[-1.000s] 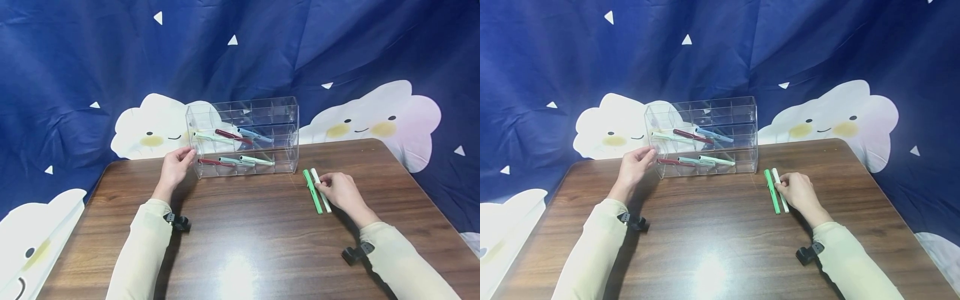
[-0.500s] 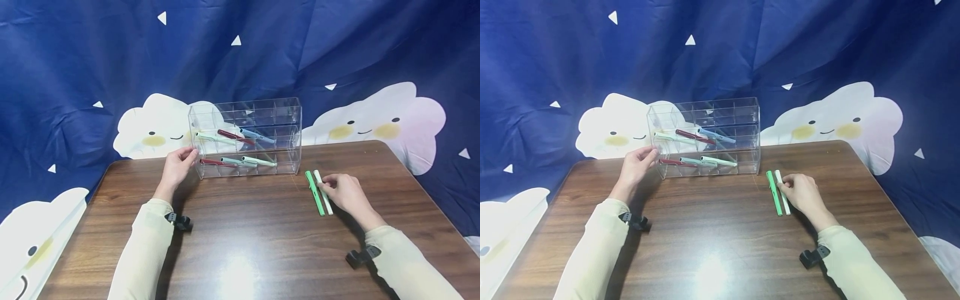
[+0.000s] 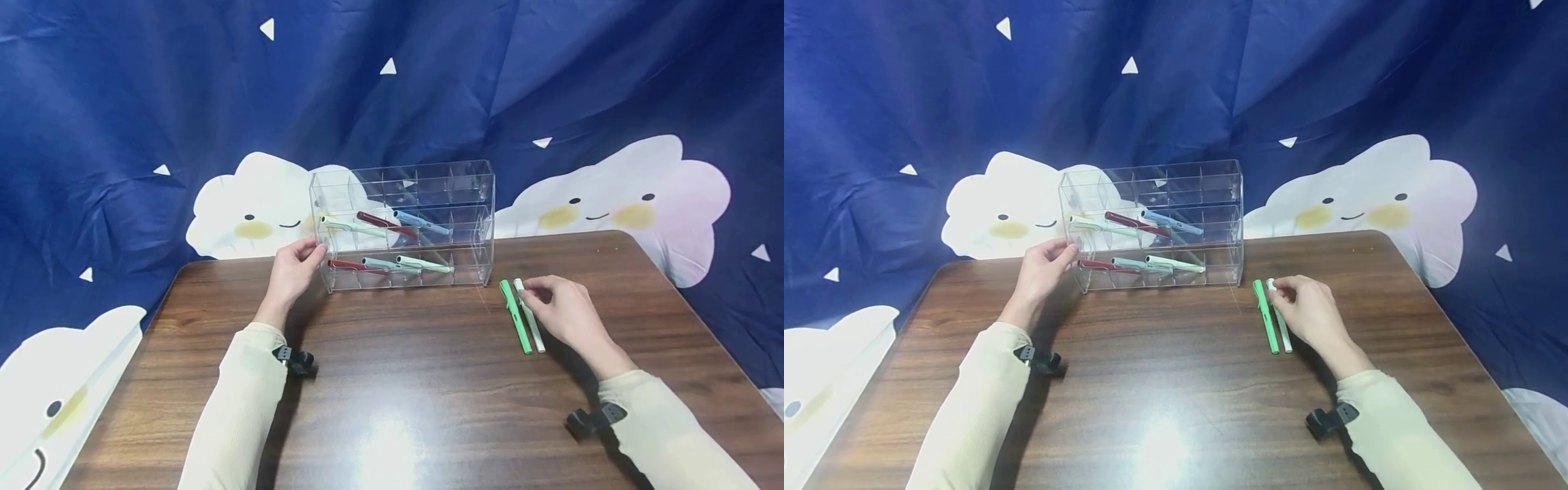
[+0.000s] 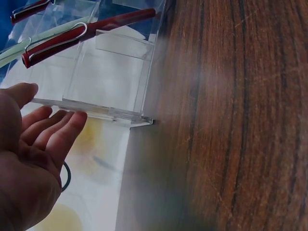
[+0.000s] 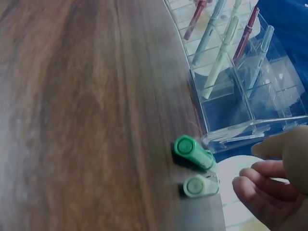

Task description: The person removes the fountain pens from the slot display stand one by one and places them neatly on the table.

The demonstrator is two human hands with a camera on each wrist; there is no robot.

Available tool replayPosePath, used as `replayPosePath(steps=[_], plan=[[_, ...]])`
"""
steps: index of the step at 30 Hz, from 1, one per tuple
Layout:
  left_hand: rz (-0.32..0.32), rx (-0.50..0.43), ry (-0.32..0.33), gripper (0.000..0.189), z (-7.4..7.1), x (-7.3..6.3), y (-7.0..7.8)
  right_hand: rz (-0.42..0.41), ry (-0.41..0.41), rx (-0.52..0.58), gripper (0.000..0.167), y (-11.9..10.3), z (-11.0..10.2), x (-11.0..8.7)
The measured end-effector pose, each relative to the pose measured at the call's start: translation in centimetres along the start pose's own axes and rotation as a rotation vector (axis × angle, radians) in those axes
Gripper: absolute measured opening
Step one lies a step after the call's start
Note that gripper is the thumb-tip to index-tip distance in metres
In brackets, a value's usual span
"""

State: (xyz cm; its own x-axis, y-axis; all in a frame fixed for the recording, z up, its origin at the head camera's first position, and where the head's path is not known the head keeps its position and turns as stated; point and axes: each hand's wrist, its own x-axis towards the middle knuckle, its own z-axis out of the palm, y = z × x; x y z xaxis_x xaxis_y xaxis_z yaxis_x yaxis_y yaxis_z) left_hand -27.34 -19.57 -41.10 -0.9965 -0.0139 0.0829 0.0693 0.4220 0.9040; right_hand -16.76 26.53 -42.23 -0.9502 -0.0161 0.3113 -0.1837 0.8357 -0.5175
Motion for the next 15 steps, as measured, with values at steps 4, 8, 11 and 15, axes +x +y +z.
replayPosePath(steps=[4, 8, 11, 15], plan=[[-0.006, 0.015, -0.024, 0.046, 0.1, -0.1, 0.0, -0.041, 0.009, 0.014, 0.020, -0.3, 0.1, 0.0], [-0.009, 0.022, -0.032, 0.047, 0.0, 0.0, 0.0, -0.096, 0.036, 0.025, 0.019, -0.5, 0.2, 0.2], [-0.012, 0.021, -0.023, 0.046, -0.1, 0.0, 0.0, -0.122, 0.046, 0.046, 0.020, -0.7, 0.2, 0.6], [-0.019, 0.011, -0.026, 0.047, -0.2, 0.0, -0.1, -0.118, 0.043, 0.076, 0.021, -1.0, -0.2, 1.1]])
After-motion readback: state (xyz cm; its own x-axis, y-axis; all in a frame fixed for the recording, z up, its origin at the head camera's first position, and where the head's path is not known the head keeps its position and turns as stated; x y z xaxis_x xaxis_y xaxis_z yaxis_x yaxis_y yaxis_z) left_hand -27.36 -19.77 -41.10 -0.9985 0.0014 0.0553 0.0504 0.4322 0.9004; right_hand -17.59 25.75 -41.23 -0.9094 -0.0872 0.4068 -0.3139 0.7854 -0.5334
